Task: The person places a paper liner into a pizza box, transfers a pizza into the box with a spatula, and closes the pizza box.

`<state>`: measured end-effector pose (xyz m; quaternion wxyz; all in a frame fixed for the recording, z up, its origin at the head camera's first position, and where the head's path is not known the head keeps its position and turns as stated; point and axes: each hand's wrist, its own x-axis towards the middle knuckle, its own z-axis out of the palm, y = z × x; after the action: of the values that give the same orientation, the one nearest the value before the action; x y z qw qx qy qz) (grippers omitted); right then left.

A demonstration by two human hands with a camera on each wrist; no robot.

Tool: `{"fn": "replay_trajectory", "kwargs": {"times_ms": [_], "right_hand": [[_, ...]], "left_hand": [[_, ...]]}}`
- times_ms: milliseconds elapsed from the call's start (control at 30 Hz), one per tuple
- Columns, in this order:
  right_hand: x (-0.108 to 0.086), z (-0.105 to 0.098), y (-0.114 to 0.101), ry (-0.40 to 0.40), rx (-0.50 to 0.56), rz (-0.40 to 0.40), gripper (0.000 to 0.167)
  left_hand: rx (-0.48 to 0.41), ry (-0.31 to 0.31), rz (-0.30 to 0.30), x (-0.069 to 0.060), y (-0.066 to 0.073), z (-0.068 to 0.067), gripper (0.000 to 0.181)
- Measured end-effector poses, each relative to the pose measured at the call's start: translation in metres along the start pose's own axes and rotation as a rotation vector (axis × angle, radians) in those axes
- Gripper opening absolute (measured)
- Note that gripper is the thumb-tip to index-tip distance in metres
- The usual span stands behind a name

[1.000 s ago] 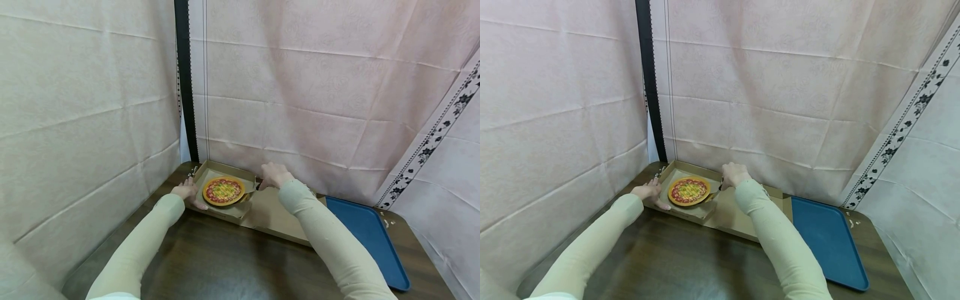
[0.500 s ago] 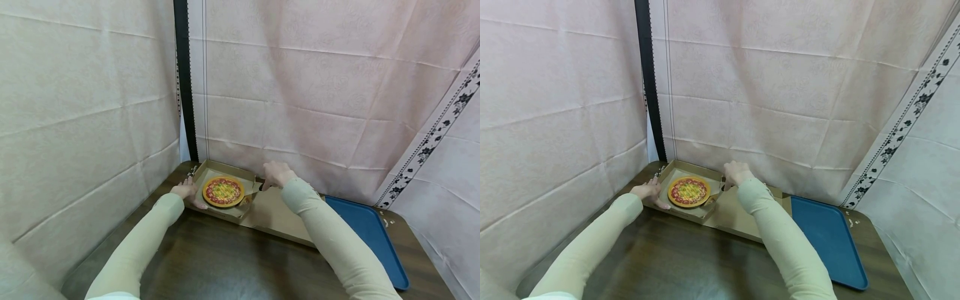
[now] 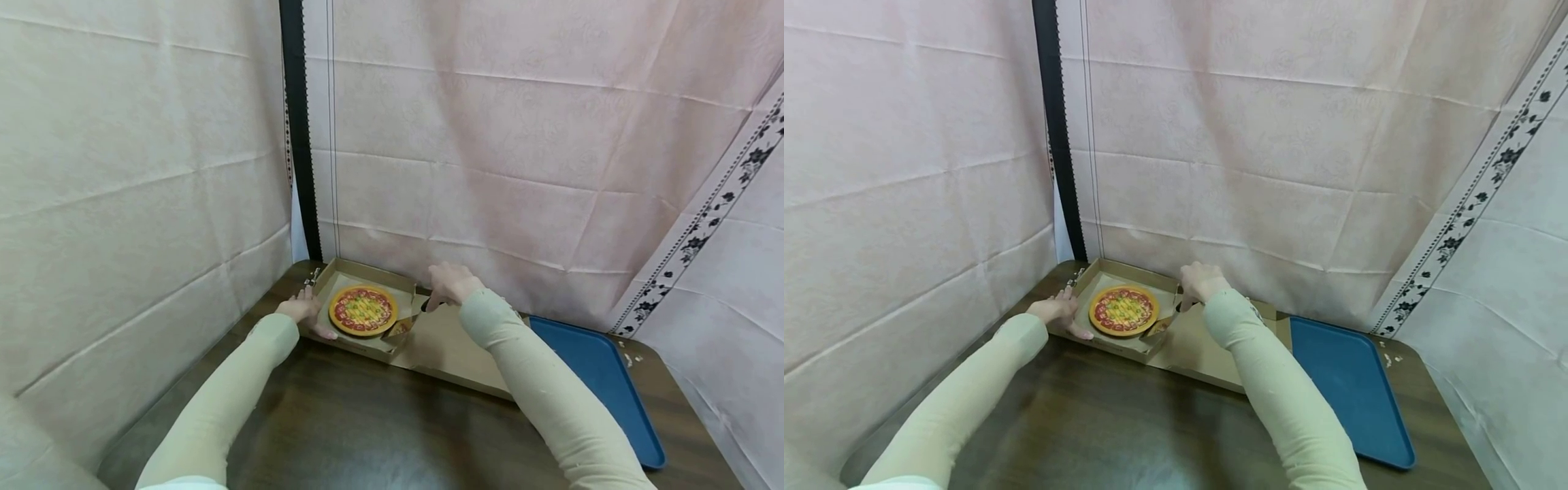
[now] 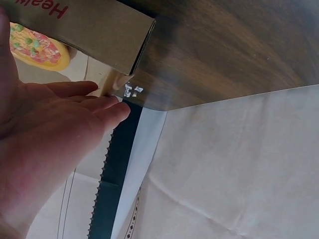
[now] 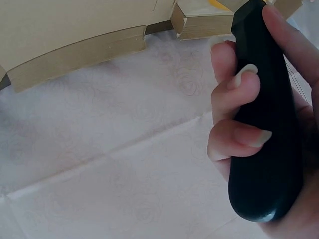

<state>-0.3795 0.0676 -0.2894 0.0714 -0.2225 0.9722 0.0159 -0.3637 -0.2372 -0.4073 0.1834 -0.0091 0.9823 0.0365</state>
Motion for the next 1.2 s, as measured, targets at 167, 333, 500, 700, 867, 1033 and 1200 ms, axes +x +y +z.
{"fn": "replay_trajectory", "kwargs": {"times_ms": [167,333,500,700,867,1033,1200], "right_hand": [[-0.001,0.0,-0.003,-0.045,0.05,0.007,0.034],[0.001,0.001,-0.01,-0.063,0.046,0.014,0.033],[0.004,0.004,-0.017,-0.063,0.042,0.018,0.03],[0.009,0.009,-0.022,-0.051,0.026,0.016,0.028],[0.006,0.011,-0.021,-0.031,0.024,0.005,0.029],[-0.002,0.009,-0.013,0.009,-0.013,-0.021,0.029],[-0.008,0.014,0.005,0.062,-0.01,-0.04,0.033]], "left_hand": [[0.012,-0.002,-0.015,-0.001,0.002,0.0,0.122],[-0.007,0.003,-0.023,-0.002,0.003,-0.002,0.122],[-0.034,0.002,-0.035,-0.002,0.003,-0.001,0.124],[-0.07,0.004,-0.055,-0.003,0.003,0.001,0.126],[-0.082,0.004,-0.084,-0.004,0.003,0.001,0.128],[-0.06,0.01,-0.097,-0.005,0.005,0.0,0.129],[-0.117,0.012,-0.106,-0.009,0.006,0.0,0.131]]}}
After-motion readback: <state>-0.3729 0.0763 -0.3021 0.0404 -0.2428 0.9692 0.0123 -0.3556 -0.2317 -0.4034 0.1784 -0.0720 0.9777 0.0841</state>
